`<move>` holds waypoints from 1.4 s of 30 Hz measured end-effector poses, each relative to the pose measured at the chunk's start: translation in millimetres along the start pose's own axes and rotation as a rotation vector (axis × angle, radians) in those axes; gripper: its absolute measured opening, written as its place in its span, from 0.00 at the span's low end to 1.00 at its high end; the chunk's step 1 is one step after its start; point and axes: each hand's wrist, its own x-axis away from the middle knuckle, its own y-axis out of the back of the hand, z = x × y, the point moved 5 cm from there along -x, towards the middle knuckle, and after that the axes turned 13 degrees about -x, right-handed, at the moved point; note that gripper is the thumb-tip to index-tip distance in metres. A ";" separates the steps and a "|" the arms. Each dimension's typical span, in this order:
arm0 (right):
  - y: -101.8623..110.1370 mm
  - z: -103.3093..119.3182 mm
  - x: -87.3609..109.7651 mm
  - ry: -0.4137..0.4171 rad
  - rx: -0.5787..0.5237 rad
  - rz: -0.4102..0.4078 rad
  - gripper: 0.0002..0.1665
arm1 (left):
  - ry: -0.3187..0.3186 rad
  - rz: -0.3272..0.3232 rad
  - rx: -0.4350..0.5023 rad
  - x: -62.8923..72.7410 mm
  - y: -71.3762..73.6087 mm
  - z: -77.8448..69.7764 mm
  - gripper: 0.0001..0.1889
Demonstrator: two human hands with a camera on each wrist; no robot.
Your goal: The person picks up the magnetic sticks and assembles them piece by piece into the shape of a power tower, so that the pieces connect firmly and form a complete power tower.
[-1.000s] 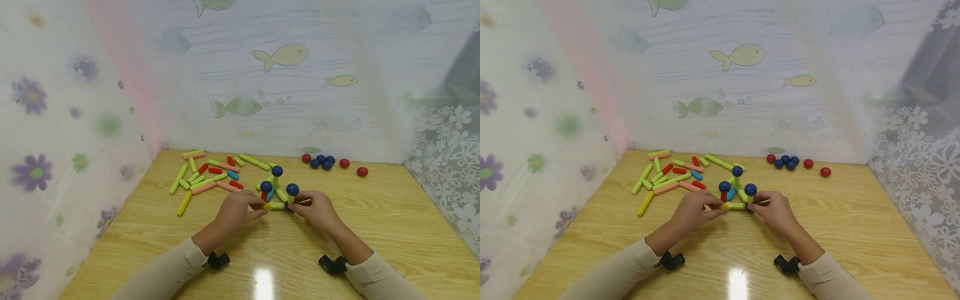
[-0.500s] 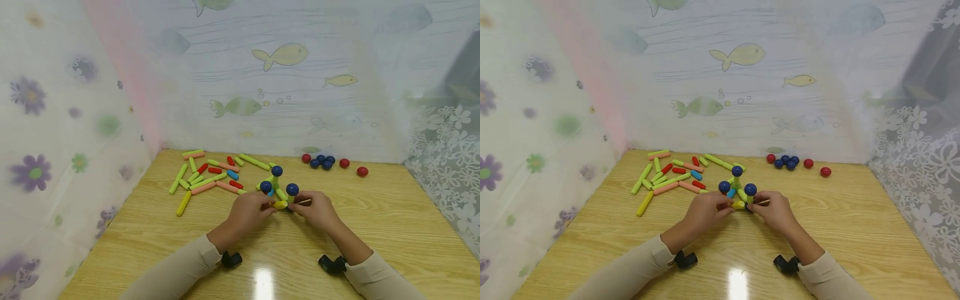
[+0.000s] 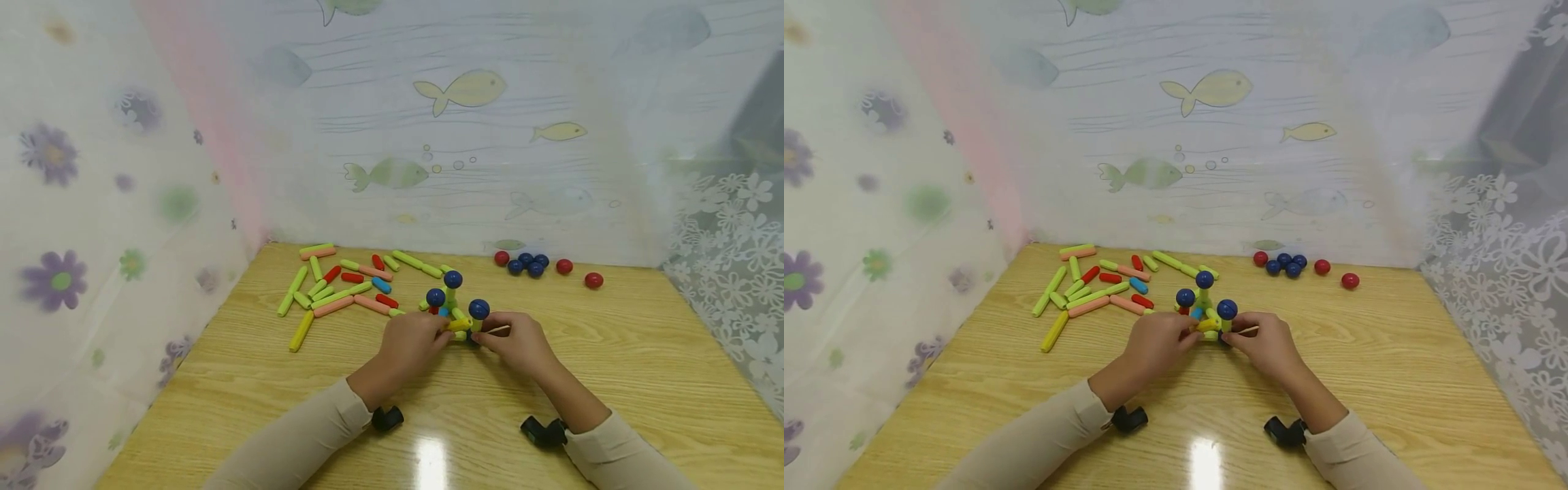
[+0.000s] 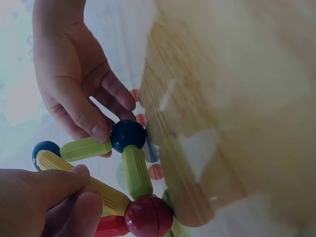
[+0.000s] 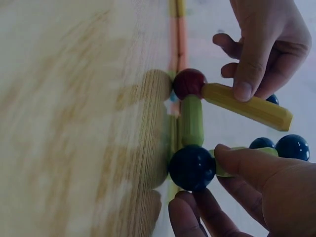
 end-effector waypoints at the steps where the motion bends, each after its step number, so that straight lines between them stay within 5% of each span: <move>1: 0.1 0.3 0.1 0.002 0.001 0.001 0.09 | -0.002 -0.005 -0.014 -0.5 0.1 -0.5 0.10; 20: 1.4 -0.5 3.2 -0.014 0.001 -0.007 0.12 | 0.023 0.019 -0.060 -9.2 -2.8 -0.4 0.10; 24: 0.1 -1.9 2.3 -0.018 -0.003 0.002 0.10 | 0.091 0.069 0.059 -6.1 -5.2 11.7 0.11; 31: 0.7 -3.9 0.6 -0.036 0.013 0.010 0.08 | 0.309 0.281 0.431 -2.7 -22.8 45.5 0.25; 34: 0.9 -4.2 0.4 -0.033 0.021 0.011 0.08 | 0.309 0.340 0.549 -4.0 -34.7 51.4 0.27; 37: 0.8 -3.9 0.7 -0.025 0.025 0.013 0.09 | 0.279 0.365 0.619 -4.6 -43.1 53.4 0.17; 42: 0.1 -3.6 1.3 -0.023 0.022 0.015 0.09 | 0.277 0.325 0.652 -3.5 -44.3 56.4 0.09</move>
